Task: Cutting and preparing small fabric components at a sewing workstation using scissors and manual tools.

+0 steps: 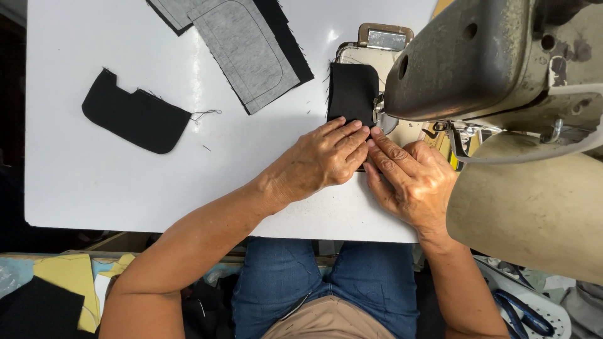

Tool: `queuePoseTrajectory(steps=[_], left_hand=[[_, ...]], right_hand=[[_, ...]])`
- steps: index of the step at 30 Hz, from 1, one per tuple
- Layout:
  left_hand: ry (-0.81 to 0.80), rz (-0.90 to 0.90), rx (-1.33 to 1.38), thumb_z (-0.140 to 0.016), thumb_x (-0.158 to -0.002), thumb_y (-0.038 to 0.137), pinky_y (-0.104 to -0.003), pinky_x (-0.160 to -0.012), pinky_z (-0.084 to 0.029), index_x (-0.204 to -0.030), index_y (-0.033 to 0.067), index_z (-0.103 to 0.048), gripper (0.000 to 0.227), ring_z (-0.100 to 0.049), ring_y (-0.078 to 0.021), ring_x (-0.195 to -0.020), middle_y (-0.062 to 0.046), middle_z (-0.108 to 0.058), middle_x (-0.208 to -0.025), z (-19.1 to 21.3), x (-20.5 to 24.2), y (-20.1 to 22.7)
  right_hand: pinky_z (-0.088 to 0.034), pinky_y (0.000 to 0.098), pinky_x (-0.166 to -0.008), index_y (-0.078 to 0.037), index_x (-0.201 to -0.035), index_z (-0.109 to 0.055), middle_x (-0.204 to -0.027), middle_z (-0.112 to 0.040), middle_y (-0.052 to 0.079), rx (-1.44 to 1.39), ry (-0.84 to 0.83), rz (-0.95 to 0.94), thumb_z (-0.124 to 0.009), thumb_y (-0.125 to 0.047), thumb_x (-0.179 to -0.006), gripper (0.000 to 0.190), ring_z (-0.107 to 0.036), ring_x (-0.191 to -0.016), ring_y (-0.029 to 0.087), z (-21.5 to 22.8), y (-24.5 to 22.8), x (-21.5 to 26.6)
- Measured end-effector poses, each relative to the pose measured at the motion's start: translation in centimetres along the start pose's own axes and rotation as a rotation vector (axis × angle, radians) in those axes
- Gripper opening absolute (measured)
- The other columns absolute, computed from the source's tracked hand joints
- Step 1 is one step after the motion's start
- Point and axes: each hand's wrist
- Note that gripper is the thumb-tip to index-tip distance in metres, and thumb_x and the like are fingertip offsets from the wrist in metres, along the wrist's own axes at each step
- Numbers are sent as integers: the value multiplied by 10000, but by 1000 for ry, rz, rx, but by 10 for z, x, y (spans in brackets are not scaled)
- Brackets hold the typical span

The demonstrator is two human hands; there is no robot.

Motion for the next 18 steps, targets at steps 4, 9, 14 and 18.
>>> queuePoseTrajectory(steps=[4,9,14,18], left_hand=[[-4,26,17,-870,-907,12,-472,-1034,-632,-1102,17,-793,210,-808,-313,-1108,-184,-825,-1132,-9,1,0],[1,40,8,-890,-887,12,-472,-1052,-619,-1145,11,-779,282,-797,-320,-1136,-194,-816,-1147,-25,4,-1],[-7,34,-10,-890,-898,33,-475,-1066,-610,-1177,22,-768,306,-789,-320,-1155,-194,-810,-1166,-23,4,-5],[10,37,0,-899,-873,-2,-468,-1055,-614,-1148,11,-771,303,-792,-326,-1146,-200,-813,-1157,-20,0,-7]], right_hand=[[-516,364,-661,-73,-1152,-870,-1208,-854,117,5,-11,-17,-730,-244,-1059,240,-642,-744,267,-1,0,-1],[-526,424,-665,-117,-1161,-883,-1187,-800,138,-52,10,-111,-767,-251,-1051,209,-643,-765,299,-8,7,8],[-510,424,-673,-147,-1191,-881,-1130,-763,112,-61,5,-132,-802,-253,-1036,203,-633,-752,285,-13,13,14],[-504,457,-696,-150,-1197,-884,-1090,-733,111,-90,20,-142,-788,-234,-1043,200,-633,-752,309,-14,14,14]])
Point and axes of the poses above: each hand's wrist, its own x-axis away from the middle knuckle, its own z-axis out of the back of the hand, y = z × x
